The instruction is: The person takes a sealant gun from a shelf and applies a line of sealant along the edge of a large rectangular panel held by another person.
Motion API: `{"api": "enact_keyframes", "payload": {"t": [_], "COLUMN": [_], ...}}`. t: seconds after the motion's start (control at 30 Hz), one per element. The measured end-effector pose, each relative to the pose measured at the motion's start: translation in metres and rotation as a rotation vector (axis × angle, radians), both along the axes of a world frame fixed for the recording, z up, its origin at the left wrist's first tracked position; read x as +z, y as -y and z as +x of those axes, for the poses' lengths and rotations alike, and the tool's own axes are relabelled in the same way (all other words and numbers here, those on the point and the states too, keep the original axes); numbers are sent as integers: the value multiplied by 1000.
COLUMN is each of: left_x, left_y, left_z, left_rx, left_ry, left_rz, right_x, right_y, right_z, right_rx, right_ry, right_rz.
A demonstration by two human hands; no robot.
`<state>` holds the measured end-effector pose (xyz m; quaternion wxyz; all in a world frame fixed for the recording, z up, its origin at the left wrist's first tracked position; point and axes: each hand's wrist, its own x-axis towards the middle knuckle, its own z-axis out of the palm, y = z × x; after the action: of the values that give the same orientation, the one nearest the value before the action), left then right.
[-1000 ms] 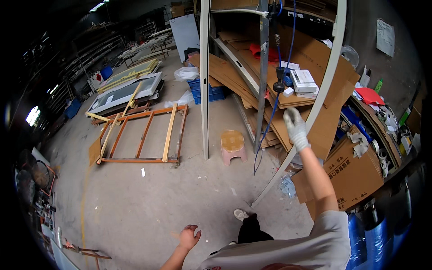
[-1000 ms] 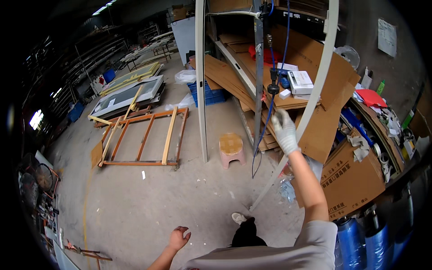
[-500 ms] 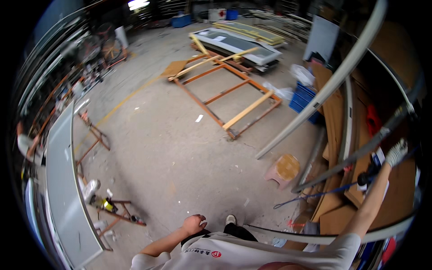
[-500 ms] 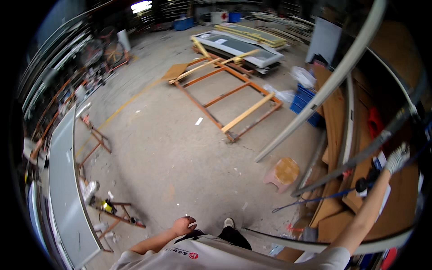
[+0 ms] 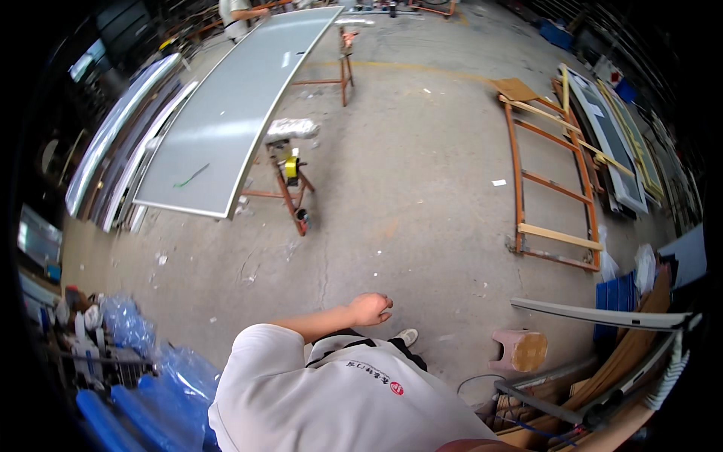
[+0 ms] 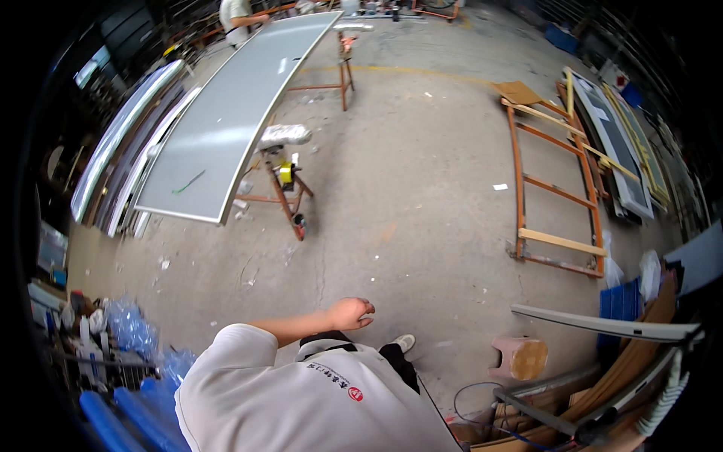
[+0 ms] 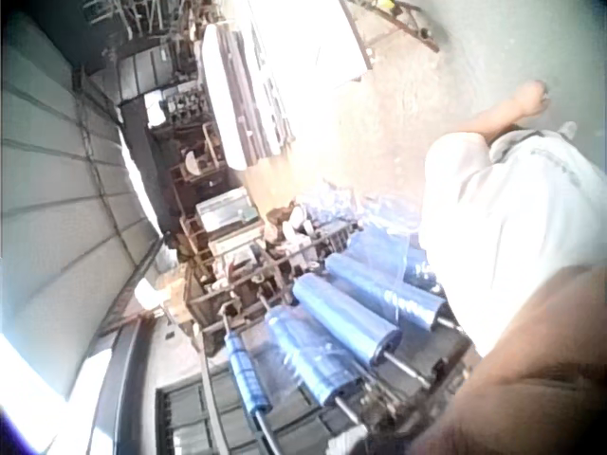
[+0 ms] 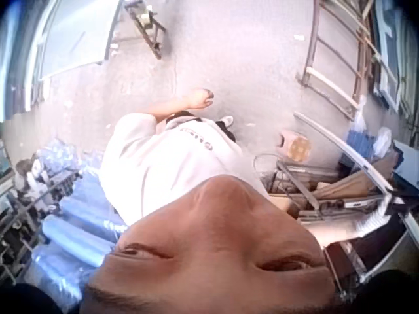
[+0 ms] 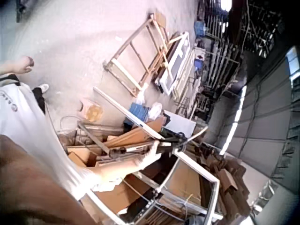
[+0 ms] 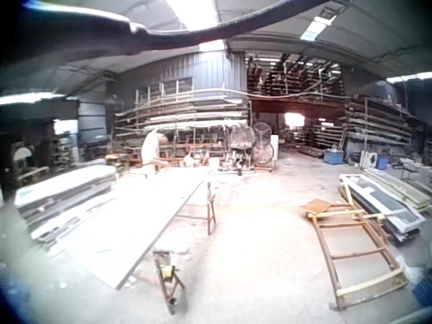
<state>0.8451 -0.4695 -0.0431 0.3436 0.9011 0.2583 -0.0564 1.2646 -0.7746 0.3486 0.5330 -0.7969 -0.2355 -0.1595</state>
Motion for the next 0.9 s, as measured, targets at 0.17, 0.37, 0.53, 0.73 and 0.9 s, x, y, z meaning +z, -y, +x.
{"api": "enact_keyframes", "payload": {"t": [0.17,0.37,0.53,0.73,0.9], "left_x": [-12,-16,-9,17,32], "left_y": [-6,-10,-35,-118,-190], "left_z": [-136,-278,-356,-425,-476], "left_rx": [283,714,1020,1255,1355], "left_ry": [31,63,165,199,101], "left_rz": [22,-63,50,376,456], "right_x": [-144,-218,-235,-262,-280], "right_y": [-168,-332,-431,-528,-608], "right_z": [-67,-266,-408,-516,-565], "right_rx": [685,1208,1650,1804,1804], "right_ry": [-420,-525,-547,-461,-467], "right_rz": [-583,-984,-1200,-1362,-1313]}}
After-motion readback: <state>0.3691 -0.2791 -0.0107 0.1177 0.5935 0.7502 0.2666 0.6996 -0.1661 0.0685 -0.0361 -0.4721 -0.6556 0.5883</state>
